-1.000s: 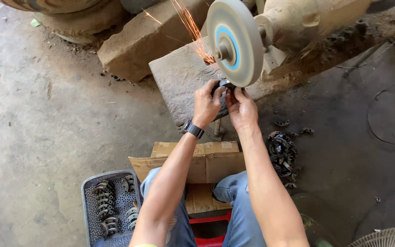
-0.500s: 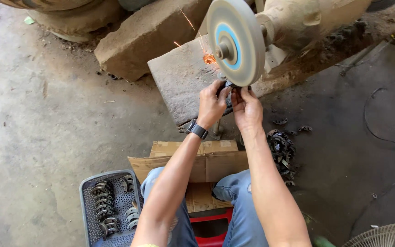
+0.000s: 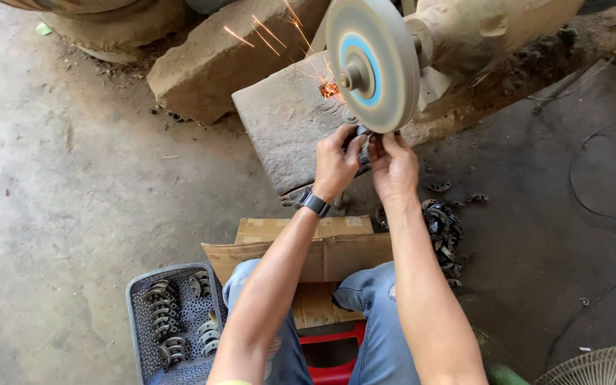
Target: Grinding motorcycle brake components using a bench grinder.
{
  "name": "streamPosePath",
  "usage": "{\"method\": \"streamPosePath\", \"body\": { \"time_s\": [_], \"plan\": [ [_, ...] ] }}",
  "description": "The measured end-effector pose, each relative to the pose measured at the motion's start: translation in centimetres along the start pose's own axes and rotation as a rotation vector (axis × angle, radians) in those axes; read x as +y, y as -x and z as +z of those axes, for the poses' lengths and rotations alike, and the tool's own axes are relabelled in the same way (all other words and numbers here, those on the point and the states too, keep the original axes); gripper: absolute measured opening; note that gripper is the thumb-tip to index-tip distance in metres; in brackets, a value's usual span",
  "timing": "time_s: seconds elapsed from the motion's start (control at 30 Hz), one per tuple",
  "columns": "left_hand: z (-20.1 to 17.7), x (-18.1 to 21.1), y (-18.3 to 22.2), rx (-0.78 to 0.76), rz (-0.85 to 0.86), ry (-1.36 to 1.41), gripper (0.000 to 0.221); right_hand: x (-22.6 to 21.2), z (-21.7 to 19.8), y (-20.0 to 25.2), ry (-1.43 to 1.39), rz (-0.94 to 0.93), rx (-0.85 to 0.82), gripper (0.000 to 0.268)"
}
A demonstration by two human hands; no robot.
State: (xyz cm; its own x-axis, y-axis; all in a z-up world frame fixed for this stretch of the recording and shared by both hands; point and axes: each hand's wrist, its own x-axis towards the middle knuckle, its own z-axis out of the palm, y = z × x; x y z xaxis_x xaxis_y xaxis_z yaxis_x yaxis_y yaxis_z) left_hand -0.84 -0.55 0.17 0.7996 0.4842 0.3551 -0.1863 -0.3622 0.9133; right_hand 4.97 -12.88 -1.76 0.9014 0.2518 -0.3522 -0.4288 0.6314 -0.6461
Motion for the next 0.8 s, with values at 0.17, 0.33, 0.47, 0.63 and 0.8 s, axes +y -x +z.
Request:
{"method": "streamPosePath", "body": {
  "time_s": [0.17, 0.33, 0.47, 0.63, 0.8],
  "plan": [
    [-0.9, 1.2, 0.4, -0.076, -0.181, 0.086, 0.012, -0.4, 0.2, 0.2, 0.007, -0.035, -0.027, 0.022],
    [-2.7, 1.3, 0.8, -0.054, -0.226, 0.135, 0.014, 0.6, 1.0, 0.5, 0.105, 0.017, -0.103, 0.023],
    [-0.9, 1.3, 0.3, -0.058, -0.205, 0.144, 0.013, -0.5, 0.9, 0.8, 0.085, 0.003, -0.057, 0.023],
    [-0.1, 1.7, 0.0, -0.076, -0.215, 0.191, 0.014, -1.0, -0.3, -0.6, 0.02, -0.048, 0.008, 0.023],
    [-2.8, -0.1, 1.1, -0.068, -0.169, -0.01, 0.011, 1.6, -1.0, -1.9, 0.153, -0.013, -0.153, 0.017]
  ]
}}
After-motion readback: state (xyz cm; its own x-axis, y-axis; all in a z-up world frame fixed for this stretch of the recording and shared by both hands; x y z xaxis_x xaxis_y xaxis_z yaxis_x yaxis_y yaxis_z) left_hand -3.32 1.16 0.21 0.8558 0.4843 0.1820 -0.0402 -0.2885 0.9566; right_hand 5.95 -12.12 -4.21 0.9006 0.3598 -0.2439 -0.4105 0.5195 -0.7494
